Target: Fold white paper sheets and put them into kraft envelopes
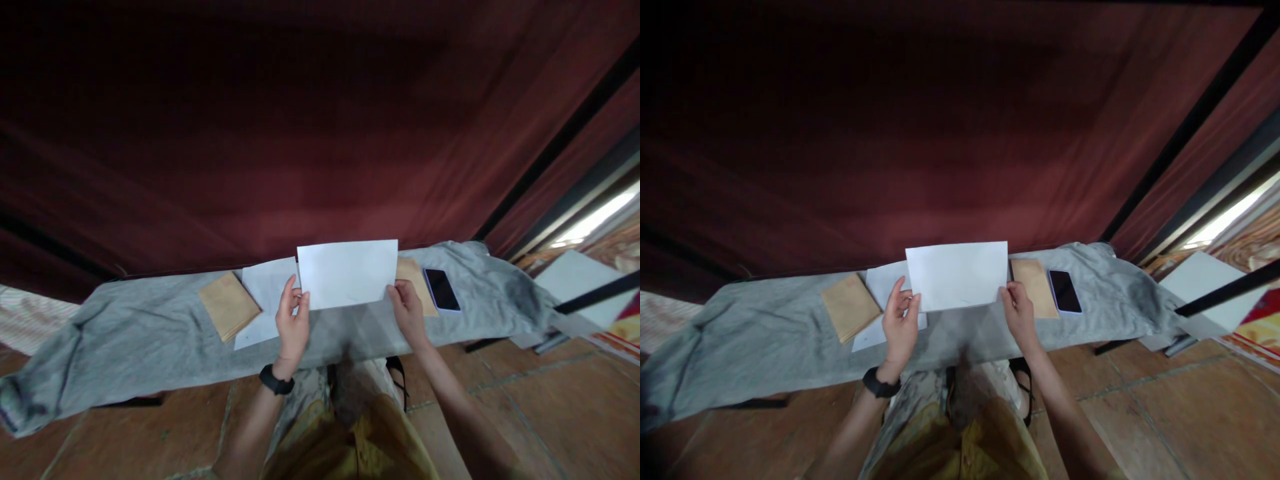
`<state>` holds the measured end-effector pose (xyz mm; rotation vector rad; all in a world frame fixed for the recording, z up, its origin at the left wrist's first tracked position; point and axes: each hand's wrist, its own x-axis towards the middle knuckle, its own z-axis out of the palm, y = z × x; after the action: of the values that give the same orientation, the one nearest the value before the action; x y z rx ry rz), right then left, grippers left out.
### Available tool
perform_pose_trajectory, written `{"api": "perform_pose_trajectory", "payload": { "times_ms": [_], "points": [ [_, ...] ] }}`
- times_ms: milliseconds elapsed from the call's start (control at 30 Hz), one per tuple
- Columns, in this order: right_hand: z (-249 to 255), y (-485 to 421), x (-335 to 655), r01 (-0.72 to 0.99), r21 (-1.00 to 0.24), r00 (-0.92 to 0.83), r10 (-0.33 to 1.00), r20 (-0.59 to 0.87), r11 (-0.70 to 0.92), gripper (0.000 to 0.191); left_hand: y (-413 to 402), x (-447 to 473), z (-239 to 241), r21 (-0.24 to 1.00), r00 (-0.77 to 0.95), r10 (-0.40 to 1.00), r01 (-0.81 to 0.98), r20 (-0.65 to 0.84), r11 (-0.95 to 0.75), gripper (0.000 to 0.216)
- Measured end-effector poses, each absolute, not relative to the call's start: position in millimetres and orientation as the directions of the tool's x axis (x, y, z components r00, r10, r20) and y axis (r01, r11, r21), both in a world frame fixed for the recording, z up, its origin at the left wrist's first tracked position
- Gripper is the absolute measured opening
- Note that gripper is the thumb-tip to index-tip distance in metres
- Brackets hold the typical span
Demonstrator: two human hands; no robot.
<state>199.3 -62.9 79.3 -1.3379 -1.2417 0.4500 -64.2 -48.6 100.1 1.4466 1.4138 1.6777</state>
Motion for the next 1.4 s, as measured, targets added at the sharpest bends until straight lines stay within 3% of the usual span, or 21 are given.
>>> {"api": "perform_pose_trajectory", "payload": {
  "times_ms": [67,167,267,333,500,633,733,833,933,1133,1267,1400],
  "points": [
    [102,-62,198,0.363,-0.882,0.415,0.796,0.442,0.301,0.029,-52,-62,126,0.901,-0.320,0.844,0.192,0.432,-0.388,0.059],
    [121,-55,196,0.306,-0.889,0.483,0.750,0.453,0.340,0.027,-58,-58,146,0.916,-0.211,0.892,0.067,0.400,-0.395,0.075],
    [120,-43,195,0.292,-0.902,0.491,0.759,0.427,0.318,0.027,-59,-55,135,0.967,-0.057,0.967,-0.038,0.248,-0.250,0.092],
    [108,-36,195,0.327,-0.909,0.476,0.786,0.396,0.259,0.028,-57,-53,115,0.988,-0.018,0.988,-0.029,0.150,-0.151,0.089],
    [52,-22,195,0.482,-0.873,0.420,0.856,0.303,0.073,0.035,-44,-52,47,0.985,-0.064,0.997,0.172,0.044,-0.033,0.068],
    [11,-20,192,0.619,-0.785,0.358,0.904,0.235,-0.041,0.034,-32,-53,10,0.890,-0.114,0.992,0.456,0.044,0.013,0.065],
    [-8,-26,180,0.743,-0.669,0.292,0.893,0.342,0.013,0.041,-27,-50,2,0.740,-0.105,0.994,0.669,0.012,0.062,0.063],
    [-24,-43,160,0.878,-0.459,0.075,0.909,0.411,0.135,0.047,-23,-47,2,0.560,-0.089,0.996,0.824,-0.024,0.087,0.061],
    [-40,-63,144,0.927,-0.300,-0.122,0.938,0.324,0.225,0.047,-22,-46,5,0.419,-0.055,0.998,0.906,-0.006,0.053,0.061],
    [-54,-80,139,0.955,-0.239,-0.100,0.951,0.294,0.174,0.049,-37,-33,1,0.203,0.145,0.966,0.961,0.213,-0.189,0.054],
    [-53,-80,138,0.961,-0.236,-0.070,0.956,0.286,0.141,0.051,-55,-13,-15,0.218,0.384,0.897,0.877,0.217,-0.428,0.049],
    [-53,-81,140,0.961,-0.248,-0.047,0.957,0.287,0.122,0.051,-59,-16,-30,0.234,0.356,0.917,0.890,0.182,-0.392,0.055]
  ]
}}
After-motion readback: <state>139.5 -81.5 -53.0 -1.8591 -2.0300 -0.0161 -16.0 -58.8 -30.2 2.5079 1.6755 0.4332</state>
